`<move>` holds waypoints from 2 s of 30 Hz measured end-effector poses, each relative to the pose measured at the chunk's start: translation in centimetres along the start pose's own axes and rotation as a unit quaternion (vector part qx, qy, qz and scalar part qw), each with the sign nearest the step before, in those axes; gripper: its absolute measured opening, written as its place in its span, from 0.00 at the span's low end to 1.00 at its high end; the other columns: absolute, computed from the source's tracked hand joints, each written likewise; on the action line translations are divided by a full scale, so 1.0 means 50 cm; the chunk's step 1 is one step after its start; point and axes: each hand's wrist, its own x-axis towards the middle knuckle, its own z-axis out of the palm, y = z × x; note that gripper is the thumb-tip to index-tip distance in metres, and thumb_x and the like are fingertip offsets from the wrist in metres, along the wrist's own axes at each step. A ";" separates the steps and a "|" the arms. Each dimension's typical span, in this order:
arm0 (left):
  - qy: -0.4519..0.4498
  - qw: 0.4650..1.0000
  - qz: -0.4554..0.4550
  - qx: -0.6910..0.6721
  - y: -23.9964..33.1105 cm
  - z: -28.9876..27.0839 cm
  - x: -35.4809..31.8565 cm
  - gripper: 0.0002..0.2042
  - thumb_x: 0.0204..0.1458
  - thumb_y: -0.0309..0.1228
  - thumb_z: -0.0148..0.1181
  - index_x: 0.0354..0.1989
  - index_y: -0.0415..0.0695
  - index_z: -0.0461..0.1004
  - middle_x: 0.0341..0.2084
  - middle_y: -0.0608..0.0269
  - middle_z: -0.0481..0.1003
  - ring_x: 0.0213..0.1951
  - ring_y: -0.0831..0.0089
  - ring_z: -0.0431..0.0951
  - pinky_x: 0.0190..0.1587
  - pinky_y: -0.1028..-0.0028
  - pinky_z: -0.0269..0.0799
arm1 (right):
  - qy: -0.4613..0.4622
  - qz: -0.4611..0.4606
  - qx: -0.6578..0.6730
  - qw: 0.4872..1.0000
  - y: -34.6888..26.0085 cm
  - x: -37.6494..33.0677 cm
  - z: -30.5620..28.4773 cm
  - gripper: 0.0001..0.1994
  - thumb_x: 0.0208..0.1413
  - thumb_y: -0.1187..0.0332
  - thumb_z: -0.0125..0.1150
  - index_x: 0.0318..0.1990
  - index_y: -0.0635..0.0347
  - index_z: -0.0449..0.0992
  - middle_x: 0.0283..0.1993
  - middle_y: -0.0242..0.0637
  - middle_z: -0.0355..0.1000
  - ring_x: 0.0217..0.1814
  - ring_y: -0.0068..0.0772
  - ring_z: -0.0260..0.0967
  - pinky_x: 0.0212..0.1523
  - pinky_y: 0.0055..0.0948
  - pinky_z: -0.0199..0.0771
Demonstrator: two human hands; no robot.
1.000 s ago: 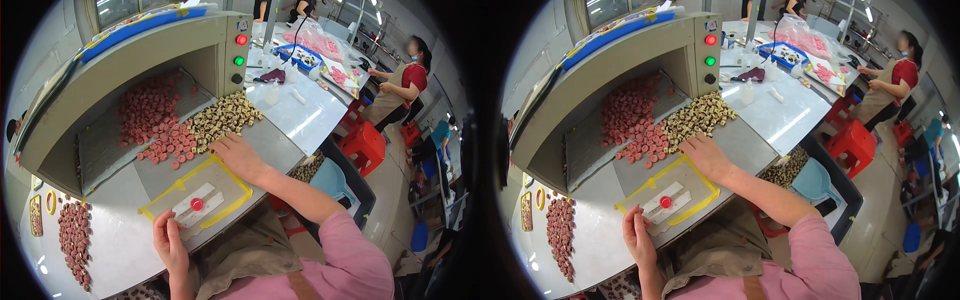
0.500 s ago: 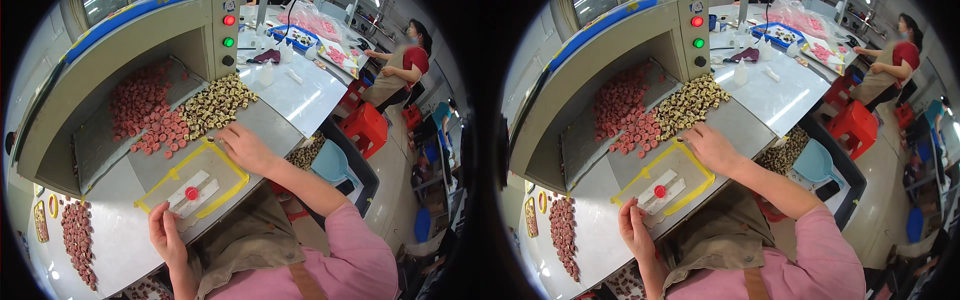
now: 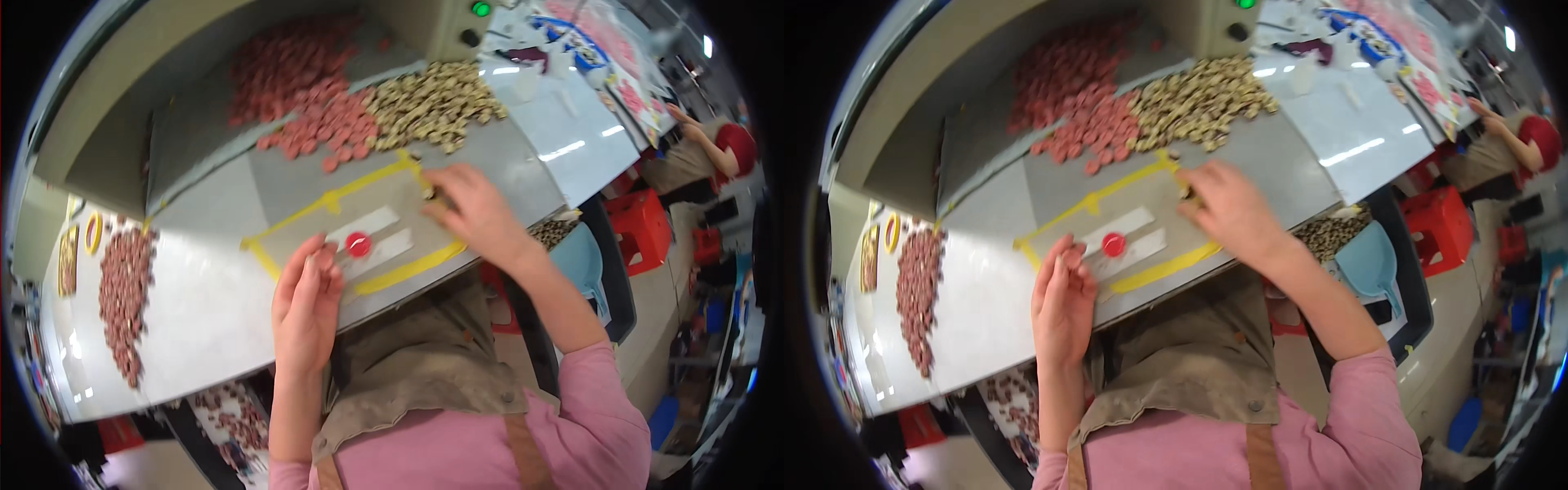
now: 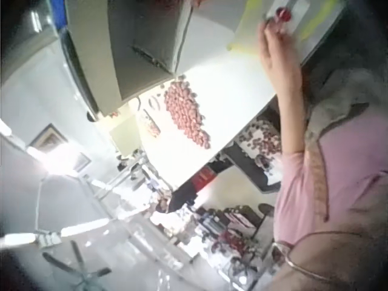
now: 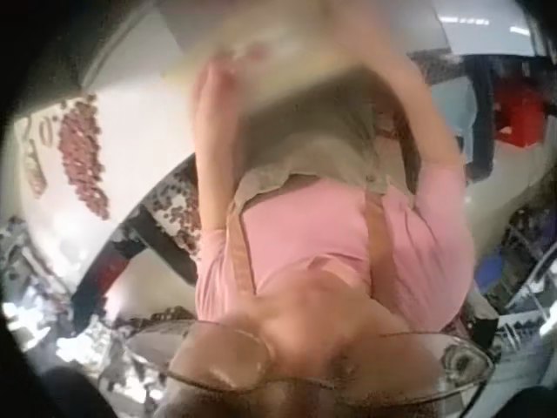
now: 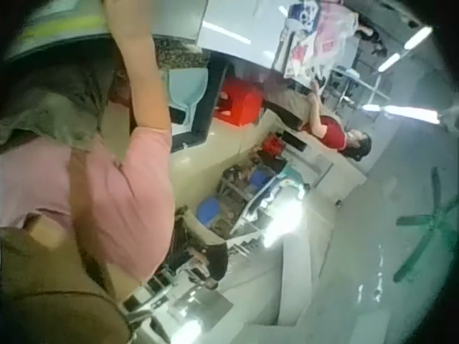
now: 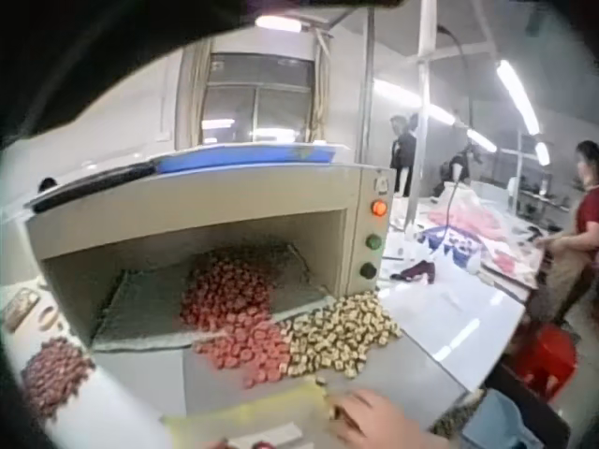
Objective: The person squeezes glue from a bottle into a small plastic cap. The person then repeatedly picks up small craft components by hand, applies glue to them, joins the pieces together, and places the assembled items onto the table.
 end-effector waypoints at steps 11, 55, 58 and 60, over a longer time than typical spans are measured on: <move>-0.066 0.995 -0.017 -0.067 0.029 -0.056 -0.006 0.16 0.62 0.31 0.48 0.57 0.41 0.66 0.45 0.66 0.70 0.44 0.79 0.71 0.50 0.77 0.66 | -0.041 -0.010 -0.047 0.998 -0.044 0.036 0.035 0.08 0.52 0.76 0.58 0.39 0.65 0.73 0.37 0.44 0.69 0.38 0.44 0.69 0.38 0.34 0.70; -0.003 0.959 0.211 0.189 -0.006 -0.046 -0.024 0.11 0.60 0.23 0.51 0.50 0.36 0.70 0.47 0.59 0.71 0.48 0.75 0.72 0.51 0.76 0.69 | 0.042 -0.030 0.322 0.945 -0.199 0.010 0.170 0.12 0.55 0.66 0.61 0.44 0.61 0.71 0.41 0.37 0.68 0.39 0.31 0.67 0.40 0.26 0.70; -0.016 0.977 0.139 0.163 0.007 -0.040 -0.029 0.14 0.59 0.23 0.51 0.54 0.37 0.66 0.47 0.57 0.71 0.48 0.75 0.72 0.51 0.75 0.69 | 0.041 -0.054 0.291 0.954 -0.197 0.012 0.156 0.14 0.54 0.64 0.62 0.45 0.60 0.71 0.43 0.38 0.68 0.42 0.33 0.66 0.44 0.27 0.68; -0.023 0.984 0.094 0.147 0.015 -0.036 -0.030 0.16 0.59 0.23 0.51 0.57 0.38 0.64 0.46 0.56 0.71 0.48 0.74 0.72 0.51 0.75 0.70 | 0.048 -0.072 0.262 0.961 -0.190 0.013 0.151 0.14 0.53 0.64 0.63 0.45 0.60 0.71 0.43 0.38 0.68 0.43 0.34 0.66 0.45 0.28 0.68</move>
